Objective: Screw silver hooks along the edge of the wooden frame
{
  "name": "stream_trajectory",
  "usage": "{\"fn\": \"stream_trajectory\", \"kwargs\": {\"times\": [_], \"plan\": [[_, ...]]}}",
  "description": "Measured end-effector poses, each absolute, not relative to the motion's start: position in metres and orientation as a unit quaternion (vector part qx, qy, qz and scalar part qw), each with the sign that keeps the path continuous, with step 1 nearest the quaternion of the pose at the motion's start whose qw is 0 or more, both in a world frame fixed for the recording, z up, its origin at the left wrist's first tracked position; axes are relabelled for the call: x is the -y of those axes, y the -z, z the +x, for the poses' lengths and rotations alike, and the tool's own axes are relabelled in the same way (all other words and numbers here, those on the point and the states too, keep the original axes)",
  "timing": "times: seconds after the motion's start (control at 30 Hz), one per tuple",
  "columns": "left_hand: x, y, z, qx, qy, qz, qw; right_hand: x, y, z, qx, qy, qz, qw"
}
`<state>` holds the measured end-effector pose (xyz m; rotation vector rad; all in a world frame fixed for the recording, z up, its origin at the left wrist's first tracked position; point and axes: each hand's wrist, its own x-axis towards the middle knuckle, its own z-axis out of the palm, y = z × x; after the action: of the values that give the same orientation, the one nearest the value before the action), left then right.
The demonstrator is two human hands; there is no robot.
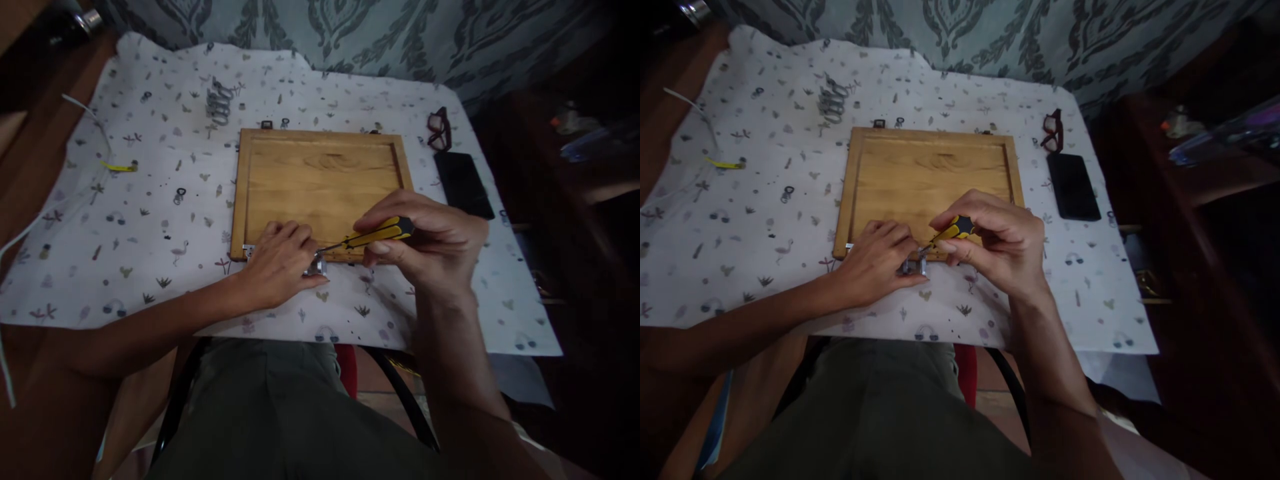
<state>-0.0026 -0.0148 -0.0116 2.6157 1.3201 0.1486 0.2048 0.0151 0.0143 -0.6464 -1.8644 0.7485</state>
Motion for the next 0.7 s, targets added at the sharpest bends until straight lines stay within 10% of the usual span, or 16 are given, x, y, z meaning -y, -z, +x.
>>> {"fn": "stream_trajectory", "kwargs": {"times": [0.7], "plan": [[0.0149,0.0163,-0.0035,-0.441,-0.073,0.89,0.091,-0.022,-0.0081,0.2003,0.782,-0.215,-0.237,0.535]]}}
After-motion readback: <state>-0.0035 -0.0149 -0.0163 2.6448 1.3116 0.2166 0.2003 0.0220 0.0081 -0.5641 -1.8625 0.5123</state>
